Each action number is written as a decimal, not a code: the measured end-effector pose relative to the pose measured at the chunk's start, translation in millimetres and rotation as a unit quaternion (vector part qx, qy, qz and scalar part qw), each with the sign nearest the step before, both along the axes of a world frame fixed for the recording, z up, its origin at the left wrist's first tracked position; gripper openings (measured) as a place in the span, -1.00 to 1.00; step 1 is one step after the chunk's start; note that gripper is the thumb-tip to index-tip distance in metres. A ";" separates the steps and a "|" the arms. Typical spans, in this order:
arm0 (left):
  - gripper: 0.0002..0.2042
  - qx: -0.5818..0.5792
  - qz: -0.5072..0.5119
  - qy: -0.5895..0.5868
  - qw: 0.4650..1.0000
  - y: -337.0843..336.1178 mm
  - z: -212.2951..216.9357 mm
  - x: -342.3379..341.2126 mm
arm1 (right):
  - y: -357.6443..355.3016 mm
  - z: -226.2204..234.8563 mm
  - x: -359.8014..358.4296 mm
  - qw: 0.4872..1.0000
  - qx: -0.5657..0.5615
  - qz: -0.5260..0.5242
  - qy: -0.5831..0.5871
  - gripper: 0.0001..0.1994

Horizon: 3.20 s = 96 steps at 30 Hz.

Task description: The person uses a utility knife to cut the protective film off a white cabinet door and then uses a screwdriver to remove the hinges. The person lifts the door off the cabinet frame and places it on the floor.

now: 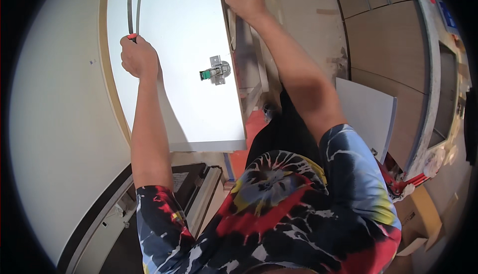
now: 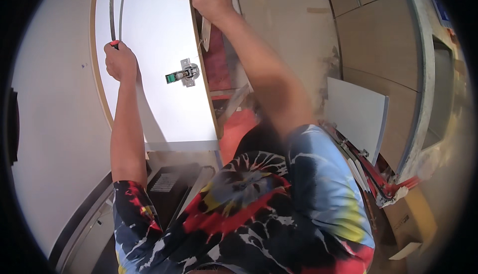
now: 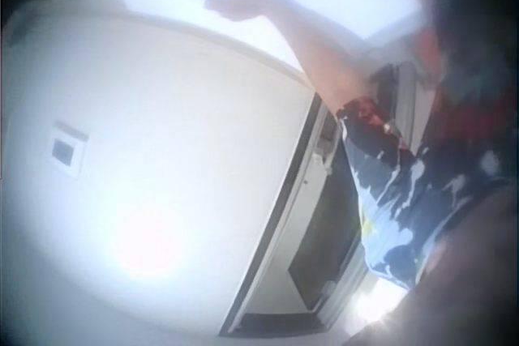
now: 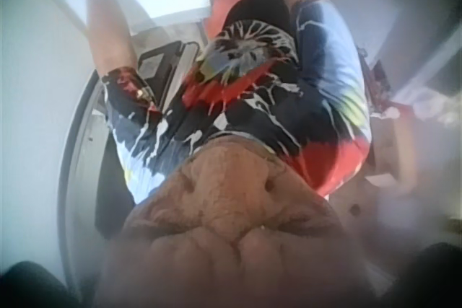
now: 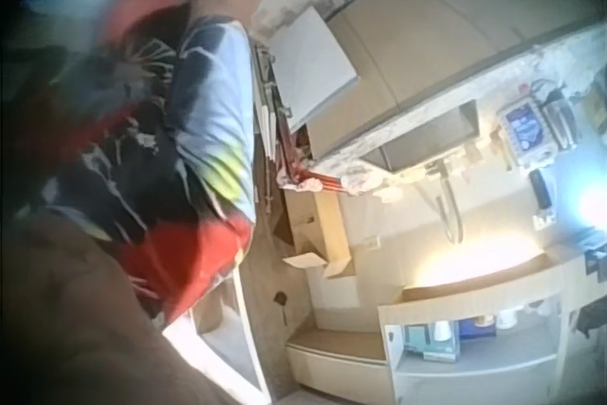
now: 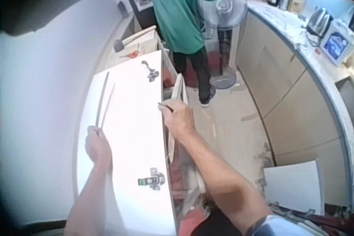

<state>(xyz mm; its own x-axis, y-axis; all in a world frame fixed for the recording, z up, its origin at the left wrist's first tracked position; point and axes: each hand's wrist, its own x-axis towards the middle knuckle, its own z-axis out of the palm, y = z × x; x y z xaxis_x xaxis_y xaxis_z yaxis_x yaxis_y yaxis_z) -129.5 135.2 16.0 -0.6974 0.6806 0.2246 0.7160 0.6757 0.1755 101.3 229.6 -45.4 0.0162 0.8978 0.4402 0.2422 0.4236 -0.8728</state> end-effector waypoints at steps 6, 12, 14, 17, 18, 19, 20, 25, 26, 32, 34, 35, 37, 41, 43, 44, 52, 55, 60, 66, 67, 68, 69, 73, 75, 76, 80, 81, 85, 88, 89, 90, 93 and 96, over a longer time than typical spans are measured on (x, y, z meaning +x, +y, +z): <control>-0.80 -0.009 0.008 0.012 1.000 -9.3 -1.7 -6.9 | -159.0 8.0 36.4 0.973 -0.023 0.146 -0.176 -0.82; -0.83 0.019 -0.020 0.046 0.999 -16.7 -6.2 -20.2 | -187.8 32.0 33.7 0.981 0.038 0.131 -0.136 -0.87; -0.83 0.024 -0.020 0.019 0.999 -9.5 -2.8 -14.3 | -131.0 18.2 16.9 0.987 -0.029 0.059 -0.146 -0.88; -0.83 0.015 -0.012 -0.007 1.000 -5.1 -1.2 -9.6 | -23.6 12.2 0.7 0.984 0.037 0.018 -0.173 -0.83; -0.83 0.019 -0.020 -0.008 1.000 -2.2 -2.9 -8.0 | 0.9 12.3 1.3 0.987 0.060 0.022 -0.151 -0.84; -0.83 0.022 -0.024 -0.008 0.999 -2.2 -3.2 -6.9 | 7.2 13.1 1.0 0.984 0.061 0.027 -0.165 -0.83; -0.83 0.028 -0.024 -0.008 0.999 -4.6 -1.7 -8.4 | 12.3 16.9 -1.7 0.981 0.067 0.036 -0.180 -0.83; -0.83 0.008 -0.010 -0.012 1.000 -11.5 0.9 -13.7 | -105.9 16.9 22.1 0.971 0.054 0.095 -0.211 -0.88; -0.83 0.007 -0.018 -0.010 1.000 -8.8 -1.2 -12.9 | -144.6 19.2 33.0 0.962 0.055 0.092 -0.251 -0.90; -0.84 0.015 -0.022 -0.008 1.000 -10.6 -1.5 -12.8 | -303.2 45.3 69.4 0.960 -0.036 0.193 -0.200 -0.78; -0.84 0.017 -0.020 -0.009 1.000 -9.7 -1.4 -14.4 | -310.3 46.5 72.3 0.959 -0.050 0.211 -0.181 -0.78; -0.85 0.018 -0.021 -0.010 1.000 -11.4 0.3 -14.5 | -302.6 46.0 72.2 0.955 -0.026 0.217 -0.200 -0.79; -0.85 0.020 -0.023 -0.009 0.999 -13.2 -0.6 -11.2 | -265.4 37.4 65.6 0.953 -0.056 0.192 -0.227 -0.82; -0.84 0.020 -0.028 0.006 0.999 -14.7 5.0 -13.7 | -127.5 18.8 19.0 0.974 -0.058 0.090 -0.200 -0.89; -0.84 0.022 -0.033 0.018 0.999 -16.1 0.7 -12.5 | -53.2 7.8 3.4 0.975 0.060 0.047 -0.210 -0.82; -0.83 0.022 -0.038 0.032 0.999 -15.5 -0.8 -13.1 | -24.9 18.5 0.5 0.975 0.056 0.057 -0.207 -0.82; -0.82 0.028 -0.029 -0.001 0.999 -18.8 -2.3 -13.3 | -175.2 16.9 36.1 0.968 0.017 0.094 -0.234 -0.90; -0.82 0.038 -0.037 0.013 0.998 -13.4 -3.4 -12.8 | -282.1 36.6 67.8 0.964 -0.011 0.163 -0.208 -0.84; -0.81 0.033 -0.013 0.006 0.999 -4.4 -1.5 -8.4 | -266.8 52.7 88.9 0.956 -0.066 0.276 -0.079 -0.82; -0.86 0.008 0.037 -0.009 0.999 -0.4 6.3 -4.1 | -94.0 14.0 97.6 0.866 -0.473 0.093 0.133 -0.87; -0.86 0.008 0.036 -0.006 0.999 0.7 5.6 -4.3 | -69.5 -8.2 98.8 0.799 -0.547 0.078 0.237 -0.85; -0.85 0.014 0.034 0.000 0.999 6.3 6.9 -7.6 | -46.7 -22.1 93.5 0.718 -0.607 0.063 0.336 -0.82; -0.83 0.029 0.051 0.007 0.998 8.7 2.0 -11.3 | -35.4 -34.5 89.6 0.730 -0.622 0.100 0.264 -0.82; -0.74 0.051 0.092 -0.022 0.994 6.6 8.1 -15.2 | 6.6 -96.4 104.9 0.832 -0.486 0.259 0.061 -0.79; -0.73 0.068 0.074 0.004 0.995 0.8 -3.8 -25.8 | 64.0 -40.5 110.1 0.736 -0.579 0.260 0.235 -0.75; -0.73 0.076 0.063 0.018 0.995 -2.6 -4.5 -31.6 | 80.6 10.0 106.1 0.748 -0.575 0.228 0.241 -0.74; -0.70 0.113 0.059 0.019 0.992 6.7 -7.2 -28.0 | 107.1 5.1 134.1 0.829 -0.528 0.181 0.009 -0.63; -0.69 0.115 0.062 0.010 0.991 7.2 -3.7 -27.3 | 97.6 -9.2 139.4 0.833 -0.504 0.191 -0.123 -0.61; -0.62 0.120 0.107 -0.106 0.981 8.7 9.9 -31.0 | 82.0 13.5 123.7 0.879 -0.308 0.255 -0.260 -0.48; -0.59 0.064 0.076 -0.182 0.978 15.1 34.7 -29.9 | 94.1 49.8 103.7 0.891 -0.235 0.277 -0.272 -0.50; -0.58 0.035 0.054 -0.191 0.980 13.7 42.4 -29.2 | 99.4 59.2 96.7 0.889 -0.229 0.281 -0.279 -0.51; -0.58 0.058 0.029 -0.153 0.986 12.3 45.7 -25.1 | 104.9 66.6 91.2 0.891 -0.218 0.296 -0.266 -0.52; -0.62 0.087 -0.049 -0.018 0.995 25.9 60.9 3.8 | 110.9 88.7 77.0 0.899 -0.181 0.314 -0.248 -0.57; -0.69 0.189 -0.097 -0.161 0.964 43.3 51.5 31.9 | 105.1 103.4 58.4 0.895 -0.146 0.299 -0.296 -0.59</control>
<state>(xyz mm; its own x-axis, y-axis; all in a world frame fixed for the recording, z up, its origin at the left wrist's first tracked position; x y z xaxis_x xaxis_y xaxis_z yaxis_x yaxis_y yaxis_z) -97.6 178.4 67.5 -0.6405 0.7171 0.2748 0.6893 0.3790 0.6175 159.7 334.7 57.9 -0.6641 0.7465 -0.0415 0.5054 0.4073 -0.7607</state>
